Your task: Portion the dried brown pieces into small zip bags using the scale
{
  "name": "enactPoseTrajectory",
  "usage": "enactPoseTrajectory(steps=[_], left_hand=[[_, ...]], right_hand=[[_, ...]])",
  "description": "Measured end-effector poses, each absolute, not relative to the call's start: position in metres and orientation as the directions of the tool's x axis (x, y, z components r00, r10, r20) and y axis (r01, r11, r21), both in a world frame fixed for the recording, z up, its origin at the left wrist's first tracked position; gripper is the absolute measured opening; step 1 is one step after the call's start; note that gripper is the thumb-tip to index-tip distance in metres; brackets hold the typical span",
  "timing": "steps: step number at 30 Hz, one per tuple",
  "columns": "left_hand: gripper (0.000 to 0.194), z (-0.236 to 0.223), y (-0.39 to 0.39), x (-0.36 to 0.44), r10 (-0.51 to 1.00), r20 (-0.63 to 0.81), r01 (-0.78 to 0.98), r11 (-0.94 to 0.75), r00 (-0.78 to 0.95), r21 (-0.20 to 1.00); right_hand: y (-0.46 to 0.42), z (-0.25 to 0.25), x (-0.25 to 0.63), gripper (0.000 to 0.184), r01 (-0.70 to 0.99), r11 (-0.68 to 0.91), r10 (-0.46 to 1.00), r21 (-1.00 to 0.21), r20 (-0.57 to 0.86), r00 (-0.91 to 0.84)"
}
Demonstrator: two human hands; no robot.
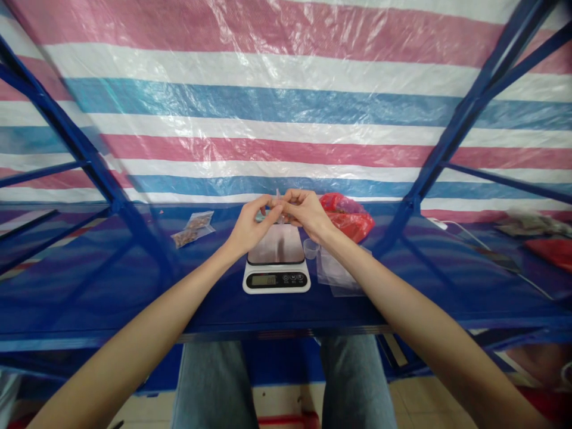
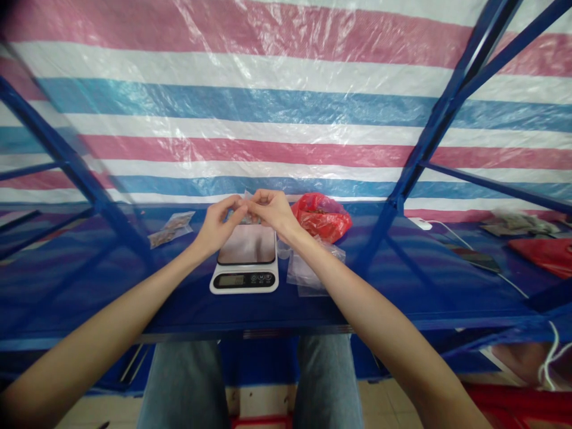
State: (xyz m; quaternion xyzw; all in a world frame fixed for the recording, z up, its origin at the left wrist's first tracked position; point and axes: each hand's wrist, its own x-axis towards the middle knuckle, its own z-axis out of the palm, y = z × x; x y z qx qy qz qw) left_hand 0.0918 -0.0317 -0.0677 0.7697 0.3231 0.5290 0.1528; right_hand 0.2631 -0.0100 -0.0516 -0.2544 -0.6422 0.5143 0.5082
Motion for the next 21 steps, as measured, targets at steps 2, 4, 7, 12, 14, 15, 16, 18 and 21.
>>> enactPoseTrajectory(steps=[2, 4, 7, 12, 14, 15, 16, 18, 21], left_hand=[[0.054, -0.065, -0.029, 0.091, 0.69, 0.677, 0.27, -0.723, 0.257, 0.635], [0.06, -0.065, -0.026, 0.09, 0.706, 0.648, 0.188, -0.704, 0.286, 0.685], [0.064, -0.069, -0.019, 0.09, 0.741, 0.598, 0.061, -0.642, 0.306, 0.764], [0.051, -0.072, -0.016, 0.09, 0.767, 0.55, 0.041, -0.594, 0.331, 0.803], [0.047, -0.07, -0.017, 0.09, 0.762, 0.554, 0.063, -0.604, 0.335, 0.794], [0.045, -0.069, -0.017, 0.09, 0.758, 0.558, 0.07, -0.611, 0.337, 0.788], [0.044, -0.068, -0.018, 0.09, 0.753, 0.562, 0.074, -0.618, 0.342, 0.783], [0.04, -0.067, -0.018, 0.091, 0.739, 0.568, 0.079, -0.631, 0.362, 0.772], [0.035, -0.067, -0.018, 0.092, 0.712, 0.563, 0.093, -0.65, 0.42, 0.754]], right_hand=[[-0.01, -0.052, 0.264, 0.054, -0.177, 0.36, 0.832, -0.916, 0.401, -0.385], [-0.009, -0.053, 0.266, 0.052, -0.156, 0.39, 0.814, -0.908, 0.419, -0.403], [-0.009, -0.053, 0.267, 0.048, -0.124, 0.458, 0.776, -0.88, 0.465, -0.426], [-0.013, -0.052, 0.263, 0.043, -0.092, 0.538, 0.752, -0.838, 0.526, -0.398], [-0.015, -0.051, 0.262, 0.042, -0.086, 0.54, 0.756, -0.837, 0.527, -0.388], [-0.016, -0.052, 0.262, 0.042, -0.083, 0.541, 0.757, -0.837, 0.527, -0.385], [-0.017, -0.052, 0.263, 0.042, -0.081, 0.542, 0.759, -0.837, 0.528, -0.382], [-0.018, -0.055, 0.266, 0.043, -0.078, 0.544, 0.763, -0.835, 0.531, -0.368], [-0.019, -0.061, 0.272, 0.044, -0.06, 0.559, 0.759, -0.827, 0.54, -0.362]])
